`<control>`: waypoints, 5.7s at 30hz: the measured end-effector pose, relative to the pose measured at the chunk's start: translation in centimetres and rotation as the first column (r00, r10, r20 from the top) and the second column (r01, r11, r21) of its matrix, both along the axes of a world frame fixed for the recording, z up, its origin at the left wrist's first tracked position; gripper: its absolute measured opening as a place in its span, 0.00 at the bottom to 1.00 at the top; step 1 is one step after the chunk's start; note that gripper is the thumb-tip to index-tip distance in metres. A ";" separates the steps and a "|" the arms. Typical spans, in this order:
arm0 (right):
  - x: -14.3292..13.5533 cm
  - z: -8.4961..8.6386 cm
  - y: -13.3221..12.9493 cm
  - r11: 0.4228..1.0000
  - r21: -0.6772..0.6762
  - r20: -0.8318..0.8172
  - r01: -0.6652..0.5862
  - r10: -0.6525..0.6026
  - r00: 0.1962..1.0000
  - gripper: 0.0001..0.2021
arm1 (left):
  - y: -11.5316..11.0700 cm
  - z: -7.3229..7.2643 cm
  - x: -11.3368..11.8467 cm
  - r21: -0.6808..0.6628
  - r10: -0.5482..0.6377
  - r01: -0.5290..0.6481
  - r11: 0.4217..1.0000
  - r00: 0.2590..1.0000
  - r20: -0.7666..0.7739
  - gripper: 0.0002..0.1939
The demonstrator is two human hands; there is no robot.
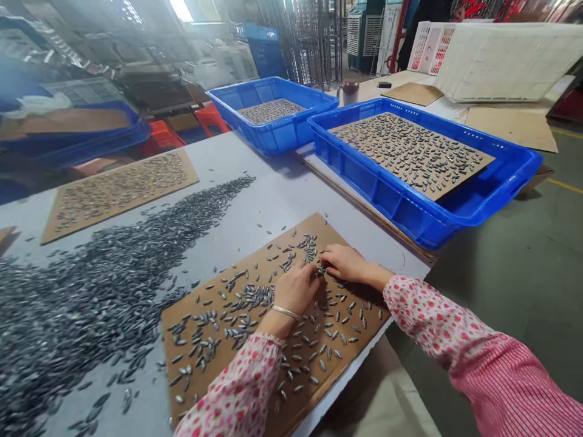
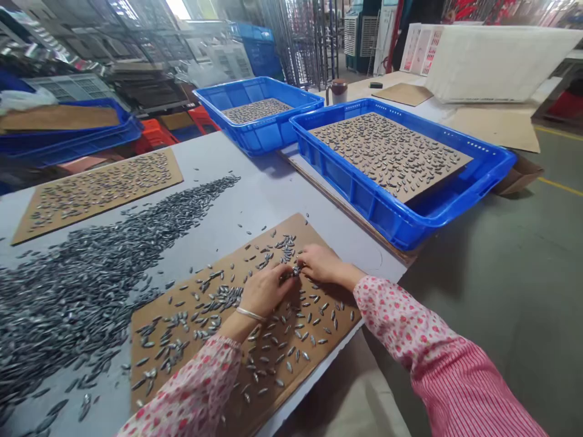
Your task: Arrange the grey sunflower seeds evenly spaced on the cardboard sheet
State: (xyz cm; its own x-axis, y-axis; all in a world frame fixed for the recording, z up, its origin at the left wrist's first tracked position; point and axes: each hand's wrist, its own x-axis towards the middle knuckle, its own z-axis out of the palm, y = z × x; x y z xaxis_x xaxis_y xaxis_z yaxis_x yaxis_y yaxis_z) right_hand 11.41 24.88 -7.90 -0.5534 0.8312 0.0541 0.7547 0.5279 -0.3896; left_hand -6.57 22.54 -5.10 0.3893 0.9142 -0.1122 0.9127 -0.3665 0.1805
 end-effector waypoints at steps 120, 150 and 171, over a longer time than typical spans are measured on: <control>1.6 1.7 3.6 0.991 -0.084 0.188 0.102 -0.085 0.978 0.08 | 1.6 -2.3 1.3 0.170 -0.198 0.213 0.962 0.975 -0.100 0.16; 2.1 0.1 9.1 0.956 0.010 -0.056 0.292 -0.291 0.955 0.09 | 5.2 -0.9 2.6 0.024 -0.132 0.131 0.991 0.989 0.067 0.13; 2.8 -1.9 12.2 0.887 -0.080 -0.108 0.456 -0.462 0.880 0.12 | 5.9 -2.5 2.2 0.036 -0.170 0.168 0.985 0.983 0.064 0.12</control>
State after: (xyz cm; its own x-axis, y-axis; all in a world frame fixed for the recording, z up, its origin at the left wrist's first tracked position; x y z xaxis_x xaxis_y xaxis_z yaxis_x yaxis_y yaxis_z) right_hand 14.17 37.06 -9.75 -0.1013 0.9937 0.0470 0.8533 0.1111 -0.5094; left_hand -4.36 28.40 -7.58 0.5439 0.8374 -0.0537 0.8236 -0.5205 0.2253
